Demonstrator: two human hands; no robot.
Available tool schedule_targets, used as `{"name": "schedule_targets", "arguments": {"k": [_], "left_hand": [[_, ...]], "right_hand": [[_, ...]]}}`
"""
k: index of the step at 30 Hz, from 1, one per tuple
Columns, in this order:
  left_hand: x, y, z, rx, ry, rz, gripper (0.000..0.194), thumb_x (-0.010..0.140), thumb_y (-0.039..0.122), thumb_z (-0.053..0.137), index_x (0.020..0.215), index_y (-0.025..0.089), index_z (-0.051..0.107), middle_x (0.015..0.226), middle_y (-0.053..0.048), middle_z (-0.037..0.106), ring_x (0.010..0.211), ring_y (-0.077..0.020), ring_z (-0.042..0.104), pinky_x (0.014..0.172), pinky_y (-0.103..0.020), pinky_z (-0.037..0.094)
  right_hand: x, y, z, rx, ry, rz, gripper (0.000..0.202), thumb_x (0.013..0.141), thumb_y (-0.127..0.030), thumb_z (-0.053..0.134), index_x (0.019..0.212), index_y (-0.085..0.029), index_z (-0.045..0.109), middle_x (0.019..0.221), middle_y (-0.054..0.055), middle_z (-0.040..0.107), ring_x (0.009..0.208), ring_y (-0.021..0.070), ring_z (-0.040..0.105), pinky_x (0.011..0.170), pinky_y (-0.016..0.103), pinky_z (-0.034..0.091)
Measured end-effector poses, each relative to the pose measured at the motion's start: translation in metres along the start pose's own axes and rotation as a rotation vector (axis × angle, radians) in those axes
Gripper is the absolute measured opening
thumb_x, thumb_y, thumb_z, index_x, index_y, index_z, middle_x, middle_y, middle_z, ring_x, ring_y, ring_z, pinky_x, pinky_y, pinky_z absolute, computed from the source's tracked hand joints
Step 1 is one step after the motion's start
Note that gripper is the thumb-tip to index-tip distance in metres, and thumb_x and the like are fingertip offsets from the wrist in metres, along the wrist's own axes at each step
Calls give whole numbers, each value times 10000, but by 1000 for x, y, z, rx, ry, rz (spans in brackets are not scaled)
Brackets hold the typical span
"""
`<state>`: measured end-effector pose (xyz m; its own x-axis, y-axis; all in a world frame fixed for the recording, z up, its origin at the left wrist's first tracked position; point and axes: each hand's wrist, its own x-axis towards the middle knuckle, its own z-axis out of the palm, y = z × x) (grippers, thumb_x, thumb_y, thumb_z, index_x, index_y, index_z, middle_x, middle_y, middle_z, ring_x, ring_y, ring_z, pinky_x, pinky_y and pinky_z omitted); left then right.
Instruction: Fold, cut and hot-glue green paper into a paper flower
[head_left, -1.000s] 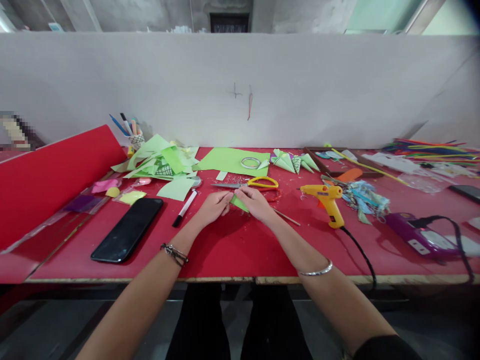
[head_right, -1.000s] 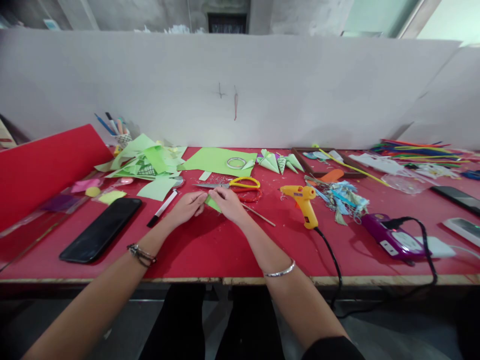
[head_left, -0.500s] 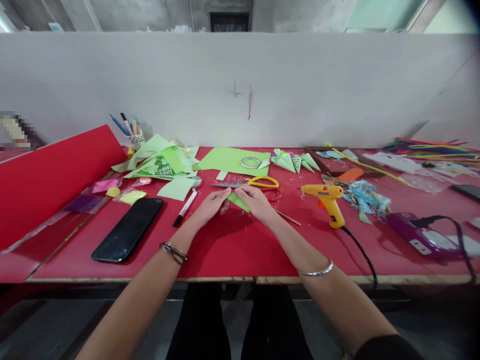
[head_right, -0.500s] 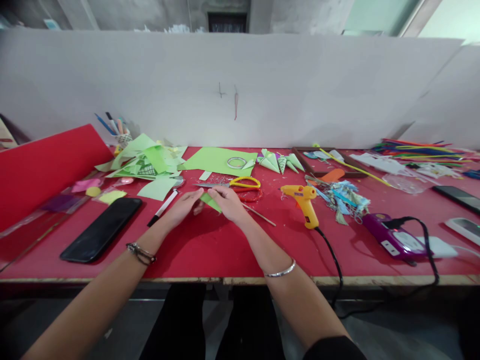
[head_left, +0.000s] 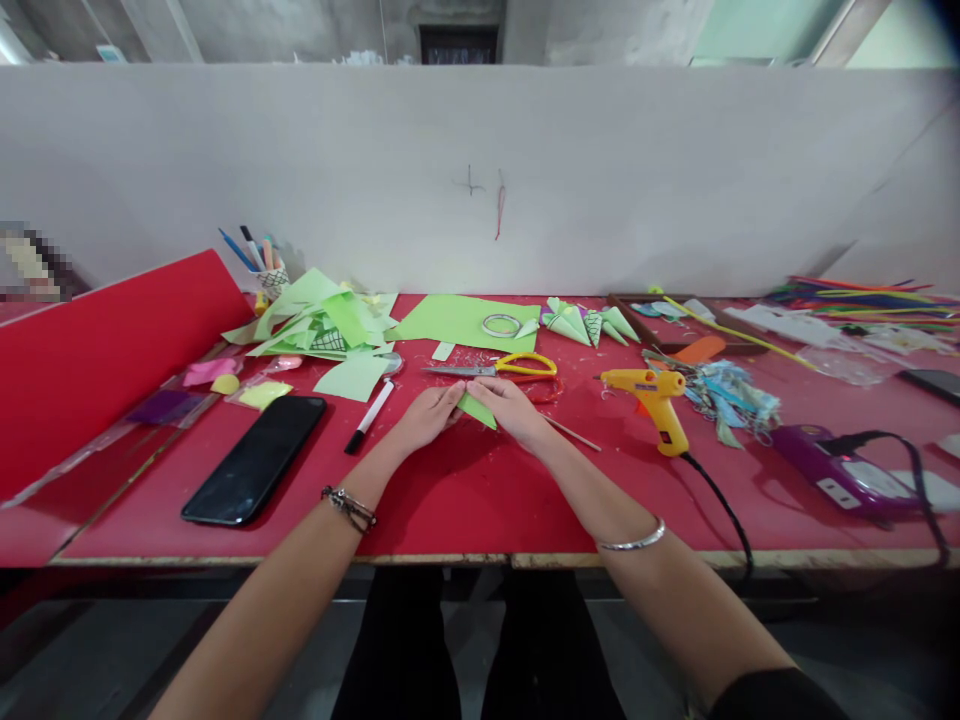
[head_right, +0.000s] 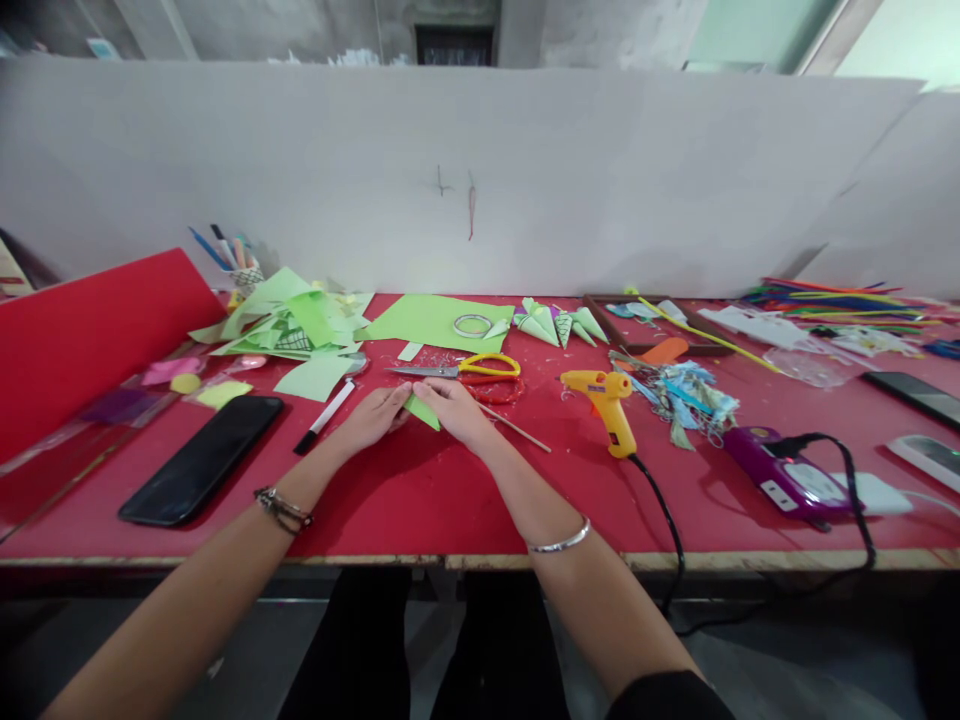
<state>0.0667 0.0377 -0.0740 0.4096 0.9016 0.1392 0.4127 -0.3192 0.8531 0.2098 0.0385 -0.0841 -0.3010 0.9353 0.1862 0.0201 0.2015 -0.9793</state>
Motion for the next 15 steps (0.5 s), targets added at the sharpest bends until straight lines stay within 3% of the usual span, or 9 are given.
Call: {"name": "schedule_targets", "arguments": {"k": [8,15], "left_hand": [[-1,3,0,32,-39,39,450,827,464,250,512,165,369,448,35,377,417,-74,339,440,-212,267],[-1,0,4,-165,-3,-39,466,796,521,305,520,158,403,428,35,393,386,-71,350,410,-205,268]], "right_hand": [[1,7,-1,16,-28,139,456,727,-558,447,650,-140,613,565,11,587,546,113,519,552,239,401],[0,4,0,-17,-89,36,443,762,-539,414,654,-162,620,599,24,619,601,146,570,613,269,437]]}}
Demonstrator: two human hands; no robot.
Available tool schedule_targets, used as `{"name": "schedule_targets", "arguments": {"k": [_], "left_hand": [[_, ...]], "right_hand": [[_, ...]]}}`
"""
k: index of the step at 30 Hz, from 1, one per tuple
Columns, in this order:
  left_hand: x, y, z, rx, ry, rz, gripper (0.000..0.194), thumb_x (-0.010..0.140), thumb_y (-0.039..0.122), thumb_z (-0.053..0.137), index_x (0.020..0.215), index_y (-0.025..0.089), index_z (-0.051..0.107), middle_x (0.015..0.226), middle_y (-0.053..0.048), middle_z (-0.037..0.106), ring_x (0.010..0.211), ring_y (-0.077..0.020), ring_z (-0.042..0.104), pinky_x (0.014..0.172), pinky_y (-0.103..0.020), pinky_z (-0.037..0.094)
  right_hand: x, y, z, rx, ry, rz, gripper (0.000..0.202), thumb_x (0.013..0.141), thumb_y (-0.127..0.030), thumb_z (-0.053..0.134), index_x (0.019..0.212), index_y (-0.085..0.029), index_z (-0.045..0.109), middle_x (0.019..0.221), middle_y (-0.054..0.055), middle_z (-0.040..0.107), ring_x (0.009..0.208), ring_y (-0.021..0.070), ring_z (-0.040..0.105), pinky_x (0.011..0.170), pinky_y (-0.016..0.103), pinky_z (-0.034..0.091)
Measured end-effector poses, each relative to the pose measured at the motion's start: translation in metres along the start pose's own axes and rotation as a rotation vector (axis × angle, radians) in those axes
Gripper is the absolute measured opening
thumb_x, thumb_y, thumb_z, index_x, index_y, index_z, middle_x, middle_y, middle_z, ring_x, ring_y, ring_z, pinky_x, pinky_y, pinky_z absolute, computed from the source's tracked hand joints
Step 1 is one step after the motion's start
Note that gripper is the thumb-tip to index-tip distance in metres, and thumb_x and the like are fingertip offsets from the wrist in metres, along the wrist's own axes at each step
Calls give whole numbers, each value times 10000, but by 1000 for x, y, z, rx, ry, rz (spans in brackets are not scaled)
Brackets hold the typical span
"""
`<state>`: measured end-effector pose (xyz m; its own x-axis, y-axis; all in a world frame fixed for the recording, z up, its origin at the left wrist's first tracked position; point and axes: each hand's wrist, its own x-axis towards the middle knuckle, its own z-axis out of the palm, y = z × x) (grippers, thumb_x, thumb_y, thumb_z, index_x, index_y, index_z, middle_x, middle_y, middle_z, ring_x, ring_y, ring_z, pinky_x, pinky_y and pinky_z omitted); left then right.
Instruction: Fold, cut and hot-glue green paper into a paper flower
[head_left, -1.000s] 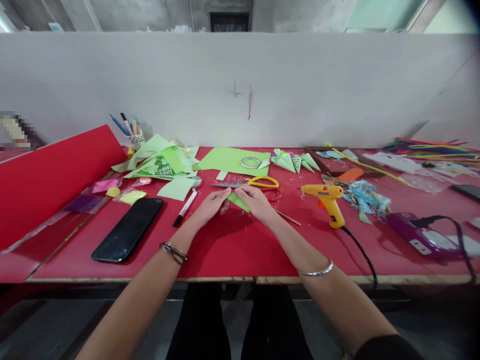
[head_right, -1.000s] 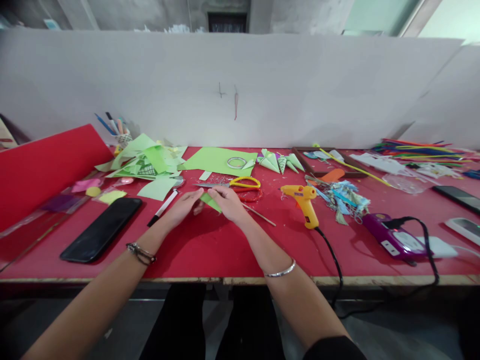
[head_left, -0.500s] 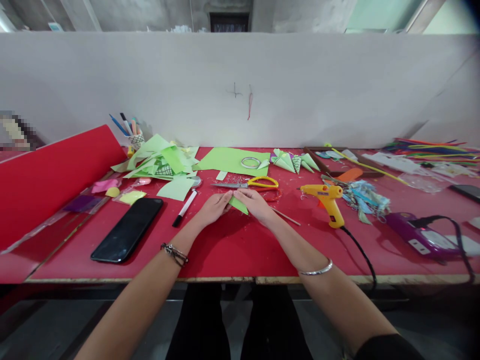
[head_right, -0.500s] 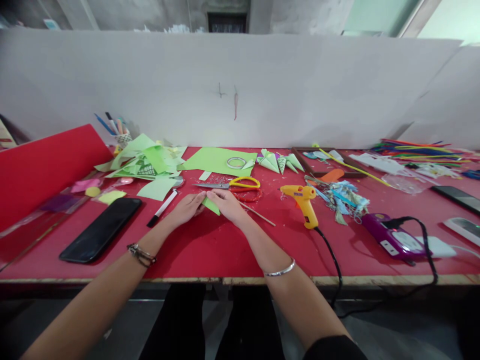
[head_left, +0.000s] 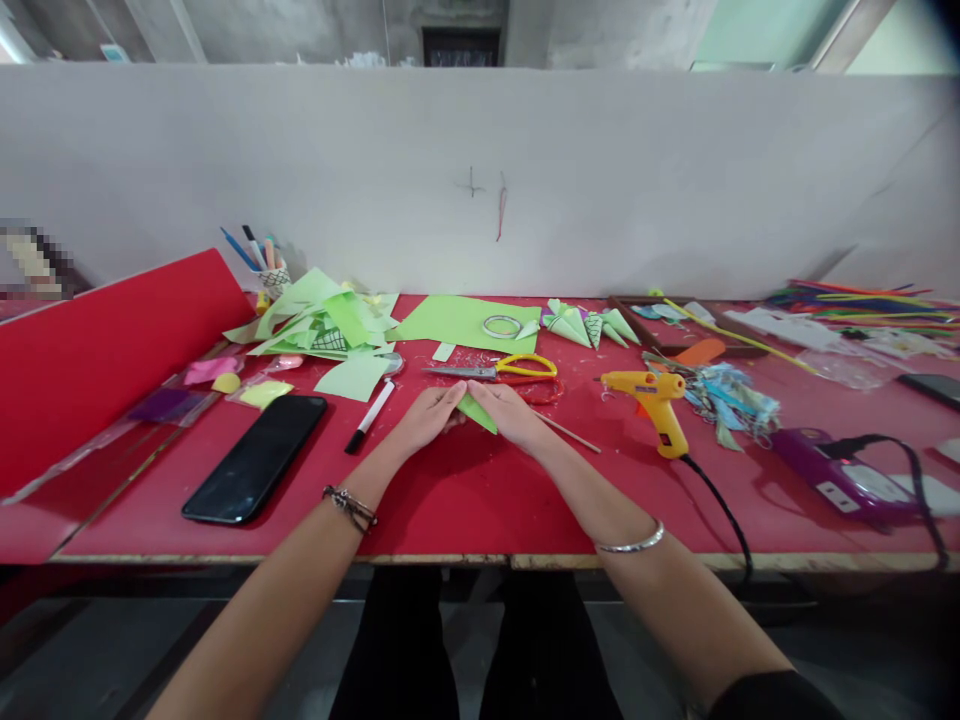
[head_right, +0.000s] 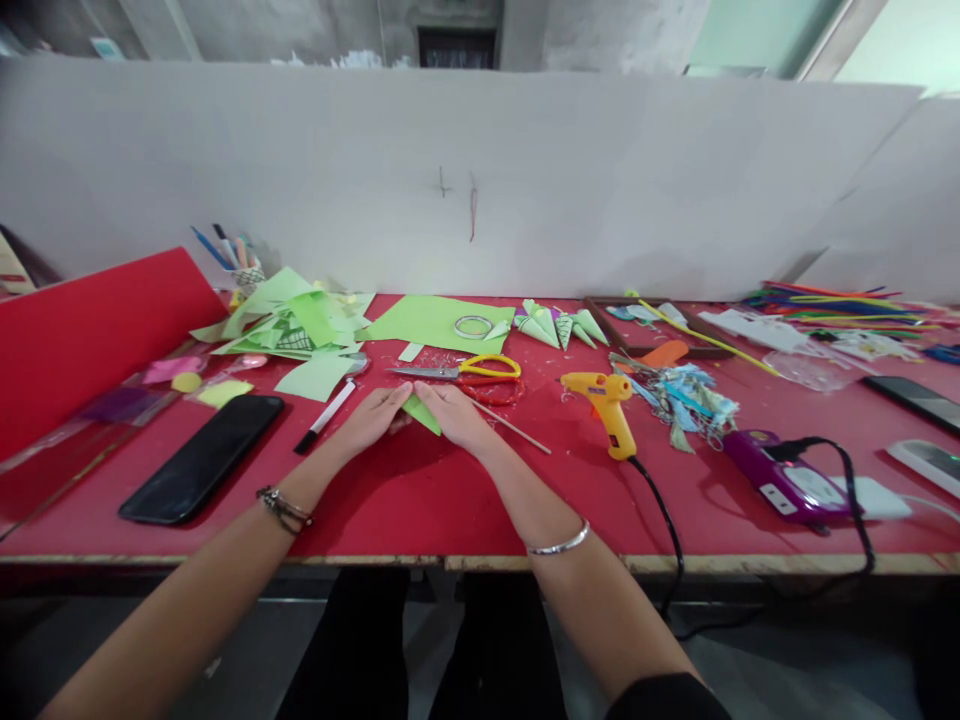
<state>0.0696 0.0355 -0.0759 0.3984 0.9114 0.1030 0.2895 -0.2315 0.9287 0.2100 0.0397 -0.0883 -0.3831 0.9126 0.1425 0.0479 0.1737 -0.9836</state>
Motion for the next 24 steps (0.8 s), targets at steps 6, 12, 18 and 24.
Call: {"name": "schedule_targets", "arguments": {"k": [6,12,18,24], "left_hand": [[-2,4,-2,21,-14,-27,518,854,447,213,479,160,427,386,30,372,383,-80,382,464,-219,309],[-1,5,-3,100,-9,-2,502,844,468,227,464,174,375,390,36,356,374,-78,338,443,-230,278],[0,3,-5,188,-36,35,498,840,465,204,495,163,396,411,36,376,386,-75,345,438,-217,279],[-2,4,-3,183,13,65,482,839,453,233,494,159,397,423,38,386,401,-73,357,446,-211,285]], "right_hand": [[-3,-12,4,106,-85,-71,492,804,-517,346,581,-168,612,569,28,627,578,147,585,687,291,451],[-2,-6,1,81,29,46,461,740,-555,429,607,-162,627,613,35,640,602,147,583,667,283,442],[0,0,0,82,-63,83,423,674,-549,526,666,-142,639,647,31,642,629,132,569,678,274,426],[-2,-5,1,125,-60,45,426,675,-548,518,618,-137,612,555,7,589,535,102,513,588,241,402]]}}
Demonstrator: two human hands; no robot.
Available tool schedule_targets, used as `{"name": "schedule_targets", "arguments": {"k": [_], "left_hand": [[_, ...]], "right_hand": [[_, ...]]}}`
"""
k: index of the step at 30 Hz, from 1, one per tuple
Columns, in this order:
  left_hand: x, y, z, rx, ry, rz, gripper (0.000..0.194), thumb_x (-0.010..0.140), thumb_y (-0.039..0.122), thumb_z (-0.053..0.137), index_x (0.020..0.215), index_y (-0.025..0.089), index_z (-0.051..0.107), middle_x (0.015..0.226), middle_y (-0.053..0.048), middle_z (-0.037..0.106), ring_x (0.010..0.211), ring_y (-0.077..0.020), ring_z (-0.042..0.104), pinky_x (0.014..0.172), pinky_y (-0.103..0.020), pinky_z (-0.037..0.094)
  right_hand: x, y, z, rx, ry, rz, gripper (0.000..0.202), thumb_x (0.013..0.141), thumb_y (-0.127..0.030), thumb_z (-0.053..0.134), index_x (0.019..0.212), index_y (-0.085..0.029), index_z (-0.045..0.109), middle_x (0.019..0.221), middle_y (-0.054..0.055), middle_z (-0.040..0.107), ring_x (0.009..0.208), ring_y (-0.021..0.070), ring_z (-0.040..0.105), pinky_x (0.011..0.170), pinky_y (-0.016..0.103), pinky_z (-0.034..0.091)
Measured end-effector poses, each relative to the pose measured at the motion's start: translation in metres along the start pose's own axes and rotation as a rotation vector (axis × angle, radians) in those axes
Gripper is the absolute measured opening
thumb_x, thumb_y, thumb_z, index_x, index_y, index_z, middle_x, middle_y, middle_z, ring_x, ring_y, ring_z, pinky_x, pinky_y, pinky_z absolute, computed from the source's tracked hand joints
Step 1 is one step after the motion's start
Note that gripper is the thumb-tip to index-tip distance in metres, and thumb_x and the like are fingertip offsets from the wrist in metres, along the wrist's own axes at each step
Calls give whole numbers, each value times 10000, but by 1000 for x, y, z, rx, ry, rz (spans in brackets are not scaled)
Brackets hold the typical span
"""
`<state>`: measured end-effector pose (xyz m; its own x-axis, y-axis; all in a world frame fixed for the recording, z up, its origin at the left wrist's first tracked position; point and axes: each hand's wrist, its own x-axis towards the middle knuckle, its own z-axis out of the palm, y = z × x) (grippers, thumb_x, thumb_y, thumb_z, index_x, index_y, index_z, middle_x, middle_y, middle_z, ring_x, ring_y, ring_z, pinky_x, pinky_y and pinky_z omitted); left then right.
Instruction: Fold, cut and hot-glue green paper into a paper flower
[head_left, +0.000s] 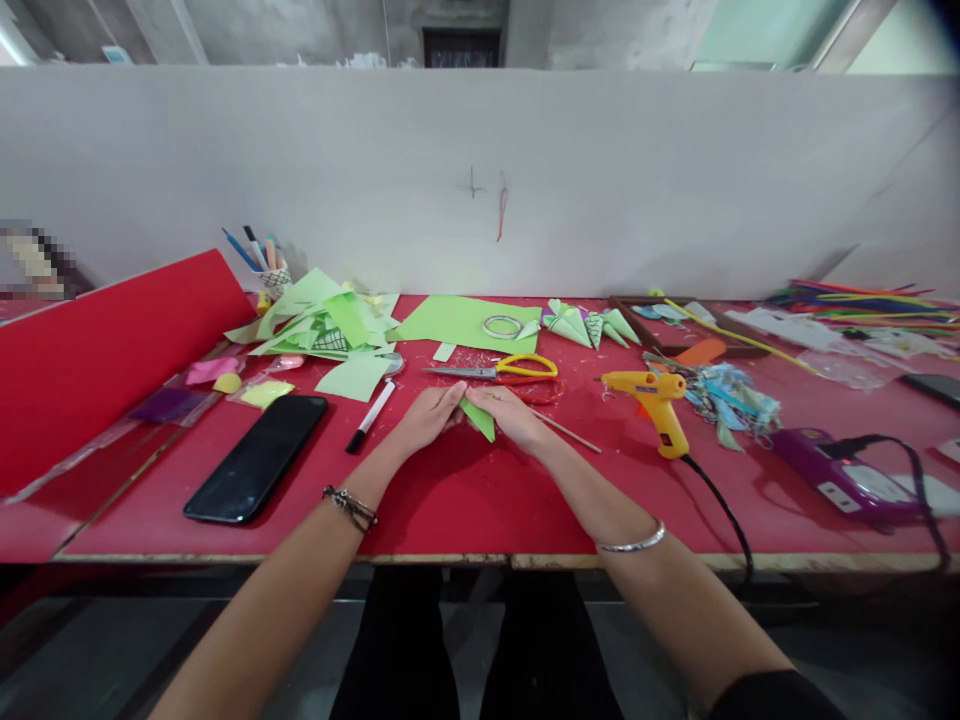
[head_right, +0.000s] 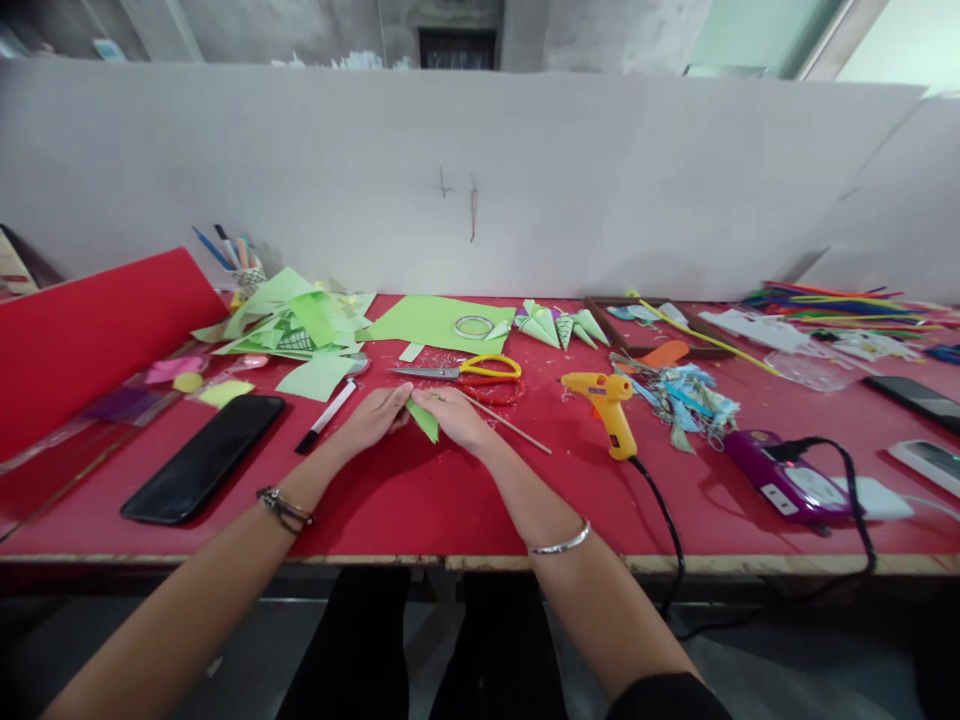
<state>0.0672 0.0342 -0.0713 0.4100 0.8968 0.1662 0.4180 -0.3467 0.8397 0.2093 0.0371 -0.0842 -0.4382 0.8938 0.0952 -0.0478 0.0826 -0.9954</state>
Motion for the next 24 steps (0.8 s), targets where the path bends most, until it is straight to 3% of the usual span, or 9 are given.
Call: {"name": "schedule_targets", "arguments": {"k": [5,14,24], "left_hand": [[1,-1,-1,-9,54,20,440,829,435,285,505,158,393,439,43,384,420,-71,344,451,-206,275],[2,1,-5,18,227,65,387,786,422,395,505,164,328,460,55,308,456,-68,291,468,-212,236],[4,-2,-7,-39,209,84,295,748,401,468,591,158,411,539,53,348,519,-76,324,500,-202,266]], "right_hand": [[-1,-2,2,-53,19,0,436,704,-551,472,612,-138,578,477,-15,518,447,84,441,481,222,344],[3,4,-1,-211,131,-85,325,763,-444,433,637,-169,552,665,1,574,657,127,497,651,252,385],[2,1,-1,-347,142,-98,348,800,-431,349,617,-174,497,565,-14,492,556,110,429,572,238,345]]}}
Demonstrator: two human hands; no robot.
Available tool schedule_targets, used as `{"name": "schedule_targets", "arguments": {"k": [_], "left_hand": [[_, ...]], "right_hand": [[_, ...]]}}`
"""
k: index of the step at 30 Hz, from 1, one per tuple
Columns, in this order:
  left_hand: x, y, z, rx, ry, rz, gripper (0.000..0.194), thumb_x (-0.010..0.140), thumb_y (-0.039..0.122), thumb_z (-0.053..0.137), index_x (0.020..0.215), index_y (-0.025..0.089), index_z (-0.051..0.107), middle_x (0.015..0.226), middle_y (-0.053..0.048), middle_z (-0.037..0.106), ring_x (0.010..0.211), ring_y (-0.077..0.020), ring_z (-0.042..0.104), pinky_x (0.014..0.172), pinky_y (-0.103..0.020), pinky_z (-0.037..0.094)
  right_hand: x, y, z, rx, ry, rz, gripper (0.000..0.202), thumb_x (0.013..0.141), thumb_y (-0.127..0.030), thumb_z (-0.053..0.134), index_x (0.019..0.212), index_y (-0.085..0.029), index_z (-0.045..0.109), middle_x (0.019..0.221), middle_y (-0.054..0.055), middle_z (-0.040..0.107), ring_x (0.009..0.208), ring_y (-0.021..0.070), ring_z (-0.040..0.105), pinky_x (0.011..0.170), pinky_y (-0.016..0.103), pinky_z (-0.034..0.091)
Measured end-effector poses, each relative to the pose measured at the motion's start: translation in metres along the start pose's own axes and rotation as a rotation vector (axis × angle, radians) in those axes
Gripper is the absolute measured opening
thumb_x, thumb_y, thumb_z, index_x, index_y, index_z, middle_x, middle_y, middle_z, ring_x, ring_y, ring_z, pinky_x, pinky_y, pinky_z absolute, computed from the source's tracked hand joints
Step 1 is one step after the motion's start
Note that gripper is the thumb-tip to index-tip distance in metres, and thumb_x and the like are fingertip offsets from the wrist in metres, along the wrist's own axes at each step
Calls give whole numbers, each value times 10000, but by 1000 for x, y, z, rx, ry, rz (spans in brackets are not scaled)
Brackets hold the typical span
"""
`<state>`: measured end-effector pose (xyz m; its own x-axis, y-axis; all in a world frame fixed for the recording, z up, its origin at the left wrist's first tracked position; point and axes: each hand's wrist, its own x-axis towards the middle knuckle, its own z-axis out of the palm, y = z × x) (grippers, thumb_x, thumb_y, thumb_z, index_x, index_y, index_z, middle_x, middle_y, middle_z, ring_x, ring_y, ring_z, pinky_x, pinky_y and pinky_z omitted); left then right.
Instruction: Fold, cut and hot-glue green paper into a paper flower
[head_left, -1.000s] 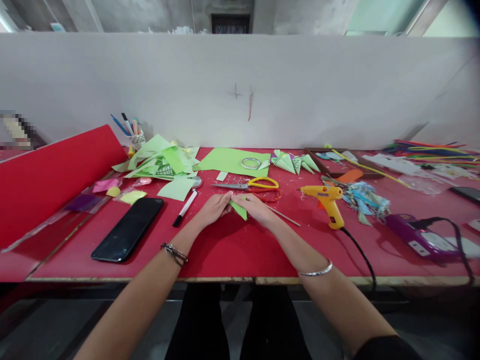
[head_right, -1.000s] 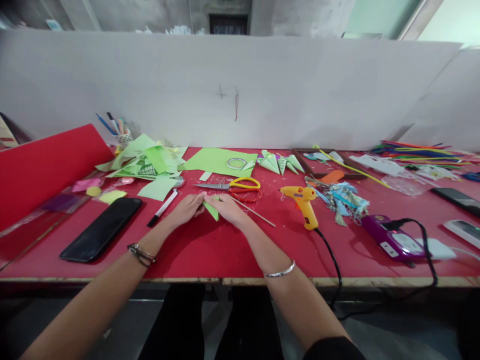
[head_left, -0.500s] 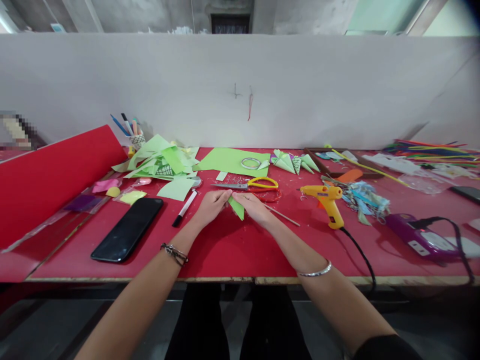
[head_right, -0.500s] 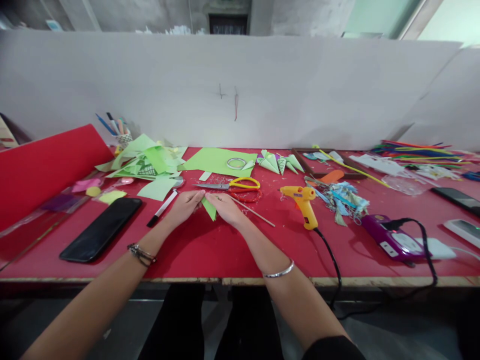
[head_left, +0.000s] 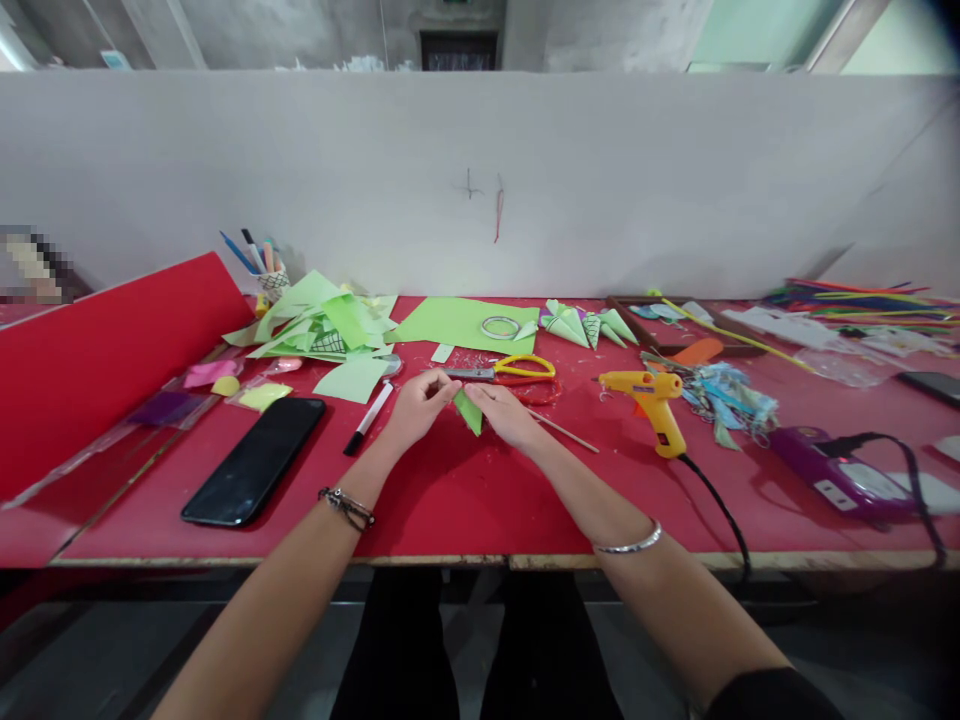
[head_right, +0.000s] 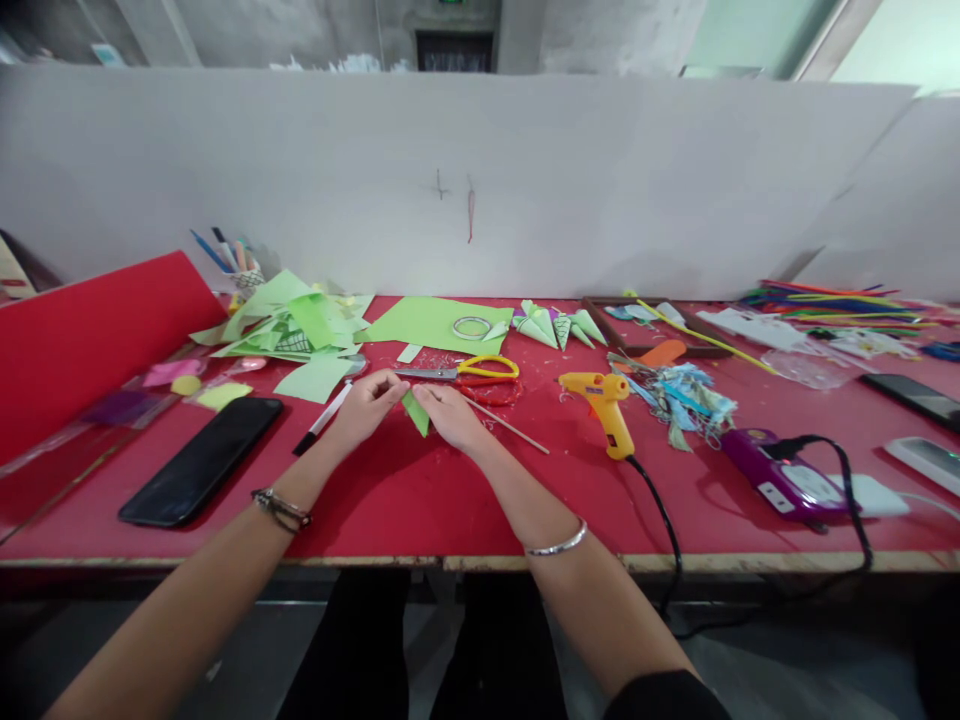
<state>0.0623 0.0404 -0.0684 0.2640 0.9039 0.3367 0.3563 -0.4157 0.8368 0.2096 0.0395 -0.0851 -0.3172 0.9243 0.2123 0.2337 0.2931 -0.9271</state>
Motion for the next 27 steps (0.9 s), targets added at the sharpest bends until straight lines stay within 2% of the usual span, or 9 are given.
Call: {"name": "schedule_targets", "arguments": {"k": [6,12,16,18,20,22,24,27], "left_hand": [[1,-2,-1,-4,15,-35,325,765,410,439,568,167,351,516,62,315,491,-68,298,490,-201,257],[2,-6,-1,-65,68,-89,333,763,420,446,567,171,343,475,72,289,446,-61,276,451,-197,235],[2,-3,1,-61,60,-112,282,771,405,427,624,164,427,493,66,335,444,-64,303,447,-199,245],[1,-1,3,-23,31,-133,262,774,392,418,661,160,459,522,57,383,468,-71,346,465,-201,274],[0,-1,5,19,-10,-147,253,762,392,439,697,153,486,577,38,445,531,-86,408,507,-204,318],[-1,-2,8,28,-84,-142,268,754,404,453,767,143,509,648,13,496,600,-106,453,549,-213,356],[-2,-3,9,5,-195,-117,311,764,418,436,857,132,515,692,-7,524,635,-122,479,572,-226,381],[-3,-6,10,-12,-276,-70,356,760,401,450,976,122,495,751,-27,559,694,-146,511,620,-246,409]], "right_hand": [[-1,-3,0,20,-14,-7,319,769,-428,413,576,-175,429,507,-47,420,478,78,389,492,215,322],[-3,-4,1,112,-74,23,333,794,-429,379,607,-168,467,512,-26,512,405,69,428,437,205,355],[-3,-3,1,53,-29,42,331,797,-422,382,611,-166,481,505,-22,519,405,71,441,434,198,365],[-3,-3,0,-55,48,37,336,806,-403,372,629,-160,521,494,-16,510,424,86,452,451,210,372],[-3,-4,-1,-196,139,-43,307,816,-356,368,744,-151,585,579,13,557,540,123,514,544,241,412],[-4,-5,-2,-320,179,-174,289,816,-276,370,965,-152,585,796,58,603,759,164,548,708,284,425],[-4,-5,-1,-403,147,-268,367,804,-201,369,1144,-168,502,997,87,561,918,182,511,817,312,396],[-5,-4,1,-448,87,-298,488,754,-142,407,1240,-191,409,1098,102,484,959,193,487,828,327,401]]}}
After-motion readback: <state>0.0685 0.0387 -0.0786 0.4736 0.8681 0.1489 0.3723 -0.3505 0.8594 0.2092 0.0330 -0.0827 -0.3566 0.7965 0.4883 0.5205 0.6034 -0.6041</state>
